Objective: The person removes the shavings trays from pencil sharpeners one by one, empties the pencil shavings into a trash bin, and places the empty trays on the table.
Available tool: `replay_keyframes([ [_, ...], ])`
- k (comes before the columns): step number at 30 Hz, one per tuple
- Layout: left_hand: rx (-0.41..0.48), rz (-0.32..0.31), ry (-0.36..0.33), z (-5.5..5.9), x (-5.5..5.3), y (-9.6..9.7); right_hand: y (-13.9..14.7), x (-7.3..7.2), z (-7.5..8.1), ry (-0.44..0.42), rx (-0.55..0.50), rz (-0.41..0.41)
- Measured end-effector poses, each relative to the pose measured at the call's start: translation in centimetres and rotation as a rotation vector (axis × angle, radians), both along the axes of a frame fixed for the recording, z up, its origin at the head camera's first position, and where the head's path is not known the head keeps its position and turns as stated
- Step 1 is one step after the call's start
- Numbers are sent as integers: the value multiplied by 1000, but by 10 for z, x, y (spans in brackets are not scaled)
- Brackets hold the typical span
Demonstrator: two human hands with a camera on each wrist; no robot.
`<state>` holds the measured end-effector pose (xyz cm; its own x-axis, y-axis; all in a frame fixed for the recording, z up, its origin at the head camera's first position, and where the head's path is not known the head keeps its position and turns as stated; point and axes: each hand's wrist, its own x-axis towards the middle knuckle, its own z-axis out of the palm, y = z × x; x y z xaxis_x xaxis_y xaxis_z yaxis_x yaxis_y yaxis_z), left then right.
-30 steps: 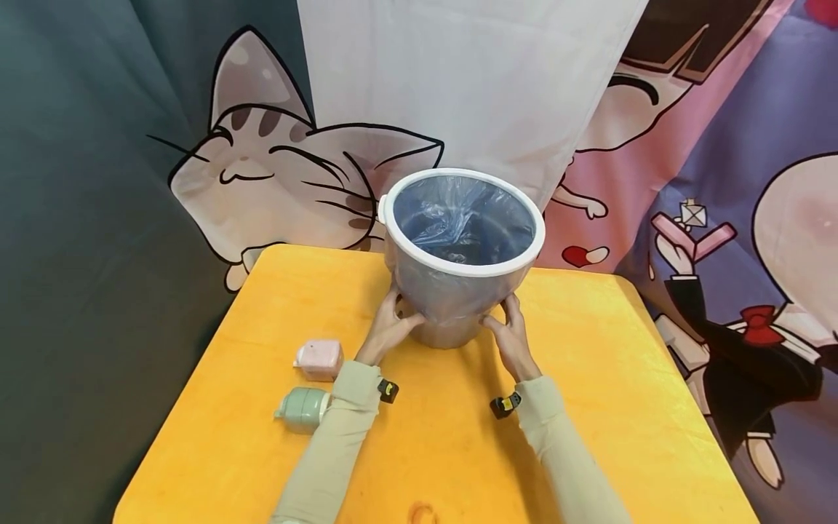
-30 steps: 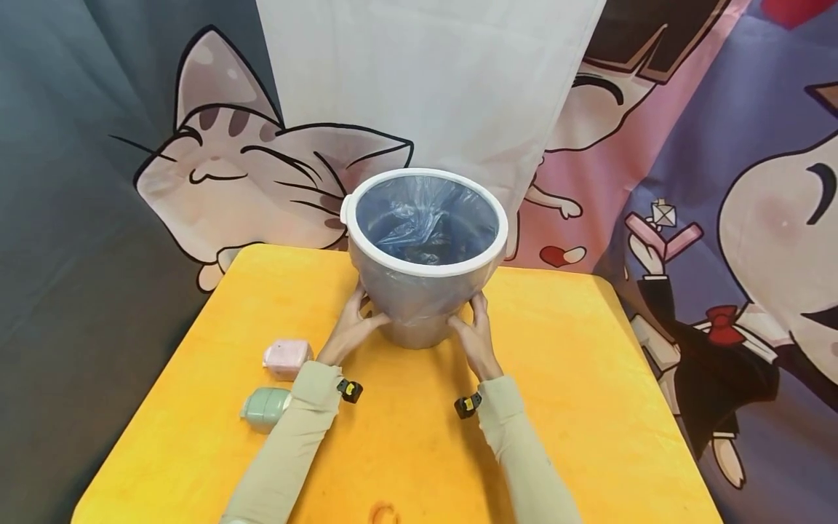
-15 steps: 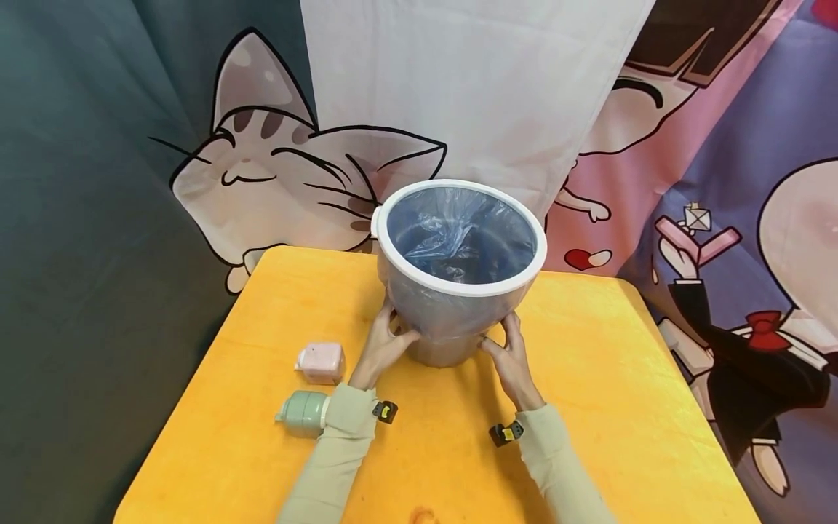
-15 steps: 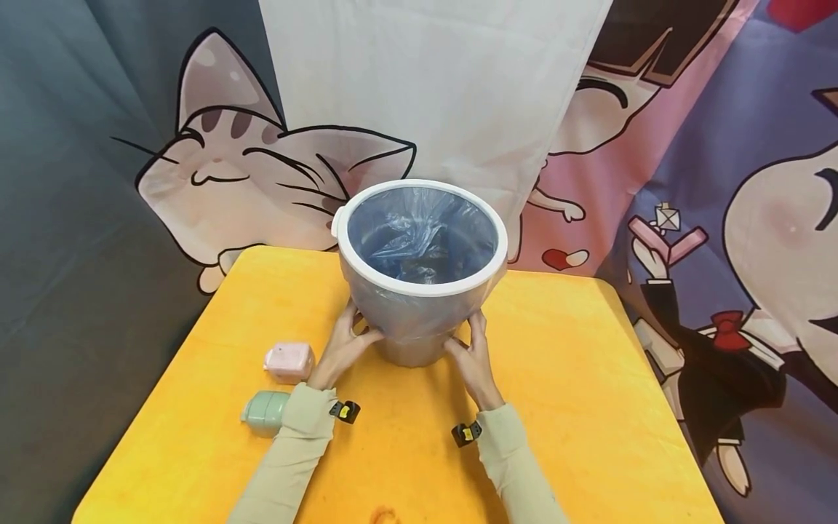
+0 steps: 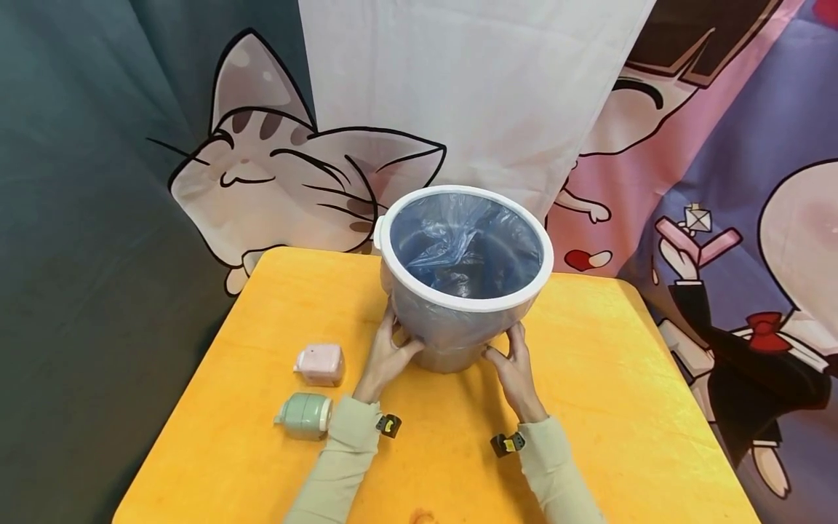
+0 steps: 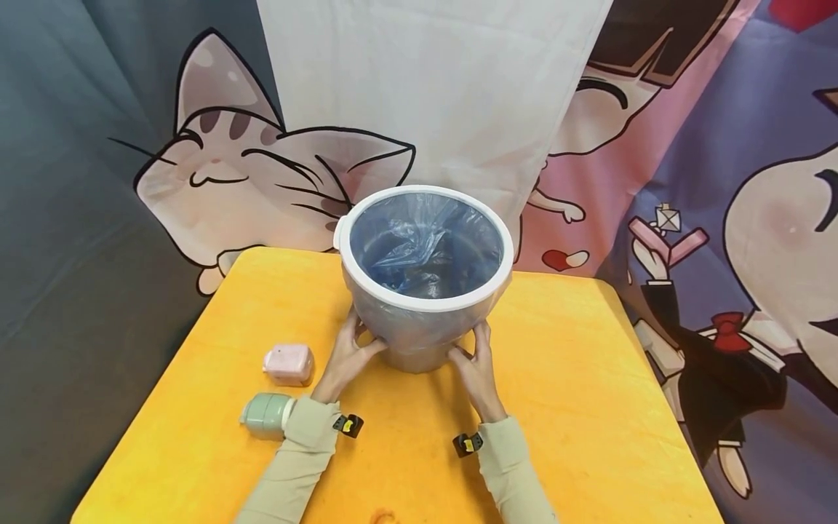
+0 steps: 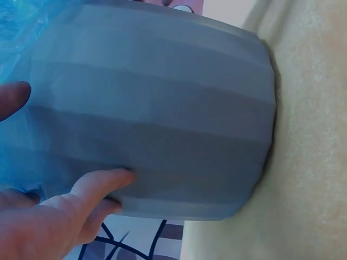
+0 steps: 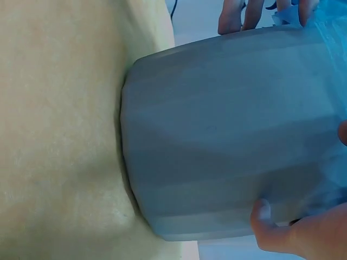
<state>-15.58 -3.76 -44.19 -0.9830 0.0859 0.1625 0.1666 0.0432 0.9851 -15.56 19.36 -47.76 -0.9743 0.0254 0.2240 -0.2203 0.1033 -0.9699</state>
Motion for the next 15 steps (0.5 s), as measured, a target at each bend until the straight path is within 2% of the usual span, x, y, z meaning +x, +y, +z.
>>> replay_keyframes([
  [7,23,6,-19,-1,3,-1,-1,3,0,-21,-8,12],
  [11,-12,26,-23,1,6,-1,-4,8,8,-29,-18,14],
  [15,-49,27,-12,2,4,1,-8,13,18,-20,9,-20],
])
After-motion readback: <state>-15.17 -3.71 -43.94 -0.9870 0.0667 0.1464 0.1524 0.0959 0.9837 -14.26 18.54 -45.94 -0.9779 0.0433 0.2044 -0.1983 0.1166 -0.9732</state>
